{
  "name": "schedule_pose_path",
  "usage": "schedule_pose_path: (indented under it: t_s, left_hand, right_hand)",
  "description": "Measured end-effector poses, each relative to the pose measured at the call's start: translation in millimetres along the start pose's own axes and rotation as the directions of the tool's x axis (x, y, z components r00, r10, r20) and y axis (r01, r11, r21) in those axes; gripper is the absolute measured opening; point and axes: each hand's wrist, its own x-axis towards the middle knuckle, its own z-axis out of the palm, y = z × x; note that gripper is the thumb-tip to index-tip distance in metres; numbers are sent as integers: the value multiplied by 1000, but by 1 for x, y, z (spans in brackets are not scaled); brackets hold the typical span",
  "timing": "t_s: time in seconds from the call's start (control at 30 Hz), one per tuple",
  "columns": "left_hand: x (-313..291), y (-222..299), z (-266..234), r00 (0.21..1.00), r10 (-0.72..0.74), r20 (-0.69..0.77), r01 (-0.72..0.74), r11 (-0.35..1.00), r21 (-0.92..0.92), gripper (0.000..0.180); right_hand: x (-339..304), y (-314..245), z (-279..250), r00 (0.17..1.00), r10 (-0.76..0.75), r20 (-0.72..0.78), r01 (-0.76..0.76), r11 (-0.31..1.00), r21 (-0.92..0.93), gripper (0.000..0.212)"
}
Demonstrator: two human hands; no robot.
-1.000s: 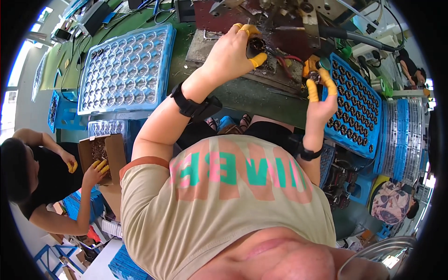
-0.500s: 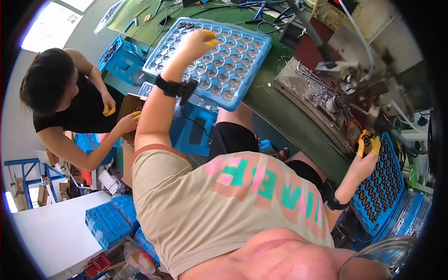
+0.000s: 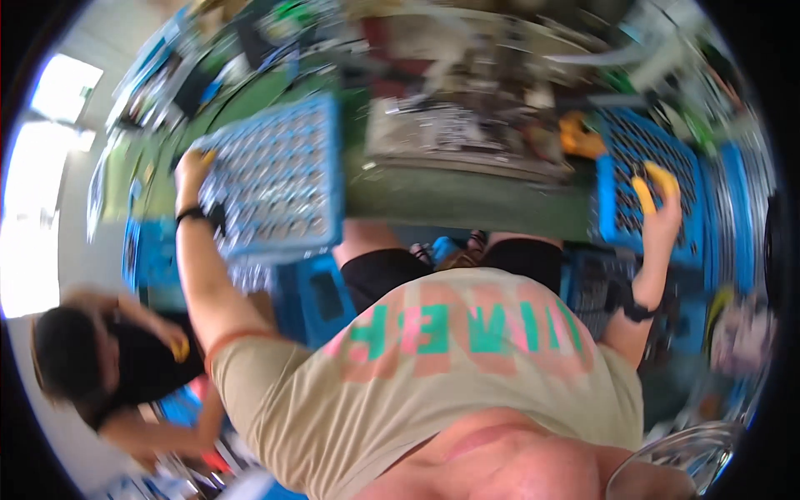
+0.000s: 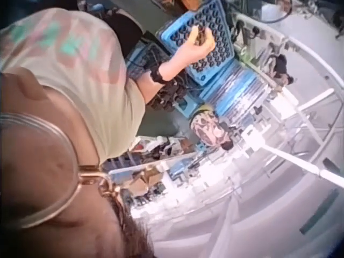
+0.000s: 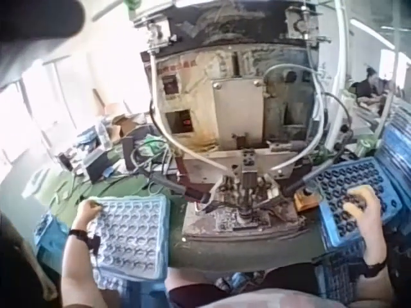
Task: Assemble small electronic components using a manual press machine.
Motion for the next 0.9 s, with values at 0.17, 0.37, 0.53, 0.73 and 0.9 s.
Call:
schedule_pose_path:
  t_s: [0.17,0.37,0.53,0.73,0.9]
  left_hand:
    - [16,-37,17,998,-30,50,31,999,-24,53]
    - [25,-13,13,984,-179,-1,160,882,-442,39]
    - [9,2,-28,975,-171,-144,13,685,-729,37]
    - [-74,121,-95,982,-115,-149,-59,565,-823,41]
    - [-126,191,-106,987,-143,-78,-13,410,-912,48]
  right_hand:
    - [-12,106,-90,923,359,-138,-341,930,134,32]
    - [-15,218,-165,880,409,-244,-472,813,-341,42]
    - [6,250,-139,895,439,-79,-381,659,-649,29]
    - [0,261,-130,860,486,-159,-438,539,-720,27]
    - [-7,290,-136,903,417,-108,-384,665,-640,31]
